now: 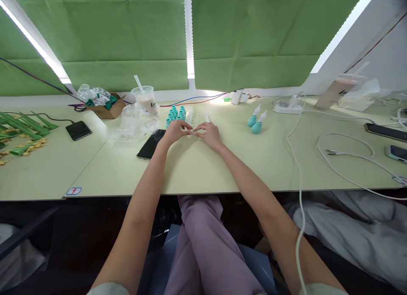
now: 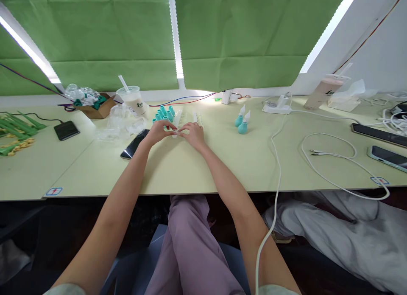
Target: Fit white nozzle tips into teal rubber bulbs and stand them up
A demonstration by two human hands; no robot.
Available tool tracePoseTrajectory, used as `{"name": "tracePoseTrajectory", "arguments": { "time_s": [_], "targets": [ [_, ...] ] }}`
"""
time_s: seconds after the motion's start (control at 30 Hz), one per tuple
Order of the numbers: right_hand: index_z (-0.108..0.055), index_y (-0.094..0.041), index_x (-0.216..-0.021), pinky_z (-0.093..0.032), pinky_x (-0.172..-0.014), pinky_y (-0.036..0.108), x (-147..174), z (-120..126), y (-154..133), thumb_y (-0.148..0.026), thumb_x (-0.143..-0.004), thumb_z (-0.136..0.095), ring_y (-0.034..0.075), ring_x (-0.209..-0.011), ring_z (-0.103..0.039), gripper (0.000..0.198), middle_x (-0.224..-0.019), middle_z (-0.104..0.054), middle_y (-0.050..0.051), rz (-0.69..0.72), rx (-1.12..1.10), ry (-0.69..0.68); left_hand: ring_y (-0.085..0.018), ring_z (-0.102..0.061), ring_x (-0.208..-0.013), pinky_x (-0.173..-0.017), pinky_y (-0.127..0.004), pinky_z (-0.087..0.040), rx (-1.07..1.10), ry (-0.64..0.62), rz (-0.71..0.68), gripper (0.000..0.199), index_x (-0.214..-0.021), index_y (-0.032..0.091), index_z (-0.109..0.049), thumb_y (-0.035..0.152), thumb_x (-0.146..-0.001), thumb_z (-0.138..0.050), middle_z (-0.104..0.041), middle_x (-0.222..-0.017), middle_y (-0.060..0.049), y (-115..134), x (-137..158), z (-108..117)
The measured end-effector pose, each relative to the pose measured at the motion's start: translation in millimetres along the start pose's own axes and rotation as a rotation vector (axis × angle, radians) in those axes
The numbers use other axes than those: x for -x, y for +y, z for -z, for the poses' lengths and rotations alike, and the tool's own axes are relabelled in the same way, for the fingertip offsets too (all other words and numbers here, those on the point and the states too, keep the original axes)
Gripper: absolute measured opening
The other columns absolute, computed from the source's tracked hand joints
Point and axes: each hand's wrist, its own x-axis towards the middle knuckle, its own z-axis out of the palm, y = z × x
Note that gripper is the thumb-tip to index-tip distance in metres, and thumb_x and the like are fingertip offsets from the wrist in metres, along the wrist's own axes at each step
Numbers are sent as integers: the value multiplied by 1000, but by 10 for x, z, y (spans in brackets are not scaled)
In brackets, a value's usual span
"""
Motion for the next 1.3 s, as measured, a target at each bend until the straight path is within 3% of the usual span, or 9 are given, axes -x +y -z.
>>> {"name": "tracePoseTrajectory", "arguments": {
  "time_s": [0.17, 0.23, 0.57, 0.63, 0.73, 0.83, 0.93, 1.13, 1.3],
  "targets": [
    [-67, -29, -111, -34, -87, 39, -59, 229, 266, -36, -86, -60, 26, -109, -48, 27, -115, -62, 6, -147, 199, 198, -18, -59, -76, -74, -31, -45, -22, 11, 15, 18, -81, 20, -74, 31, -67, -76, -71, -86, -4, -68, -3, 18],
    [-64, -30, -115, -32, -86, 39, -65, 275, 368, -36, -86, -61, 27, -111, -46, 31, -117, -60, 7, -183, 250, 215, -18, -59, -76, -74, -31, -46, 4, -8, 29, 18, -82, 20, -73, 30, -67, -75, -72, -86, -4, -104, -5, 10],
    [-70, -24, -85, -30, -87, 40, -45, 172, 358, -25, -85, -60, 26, -109, -46, 10, -111, -61, 7, -190, 302, 149, -20, -60, -79, -74, -33, -47, 4, -40, 49, 22, -85, 20, -74, 29, -66, -77, -70, -84, -5, -242, 24, -16],
    [-69, -23, -80, -32, -86, 40, -70, 201, 345, -27, -83, -61, 26, -107, -48, 10, -107, -63, 7, -228, 197, 200, -20, -59, -79, -75, -33, -47, -9, -8, 32, 26, -88, 21, -74, 31, -64, -79, -70, -89, -6, -220, 20, 2],
    [-67, -22, -82, -38, -78, 34, -116, 262, 279, -33, -80, -61, 21, -91, -55, 13, -96, -67, 6, -335, -215, 236, -20, -58, -81, -77, -34, -47, -6, 103, -3, 35, -92, 21, -73, 36, -62, -82, -68, -95, -7, -142, -4, 29],
    [-66, -21, -86, -39, -68, 29, -131, 280, 141, -39, -75, -65, 14, -73, -56, 21, -87, -68, 3, -385, -705, 93, -20, -58, -83, -76, -33, -47, 26, 216, -50, 37, -96, 22, -73, 40, -64, -81, -67, -97, -7, -38, -37, 18],
    [-67, -21, -84, -36, -63, 25, -108, 221, 10, -42, -67, -71, 11, -69, -56, 28, -84, -68, 1, -362, -975, -91, -20, -59, -86, -73, -31, -47, 65, 260, -98, 33, -95, 23, -73, 42, -69, -77, -68, -95, -6, 57, -56, -42],
    [-65, -23, -83, -33, -56, 21, -62, 80, -26, -48, -58, -75, 8, -67, -52, 37, -85, -68, 0, -424, -1092, -139, -18, -60, -76, -63, -28, -44, 182, 266, -62, 26, -88, 21, -73, 42, -72, -73, -71, -89, -7, 156, -48, -158],
    [-68, -23, -93, -36, -58, 23, -90, 120, 53, -51, -70, -66, 9, -66, -52, 37, -95, -69, 2, -346, -899, -268, -20, -63, -85, -67, -29, -46, 243, 248, -1, 25, -84, 19, -71, 40, -71, -73, -71, -95, -8, 184, -52, -162]
  ]
}}
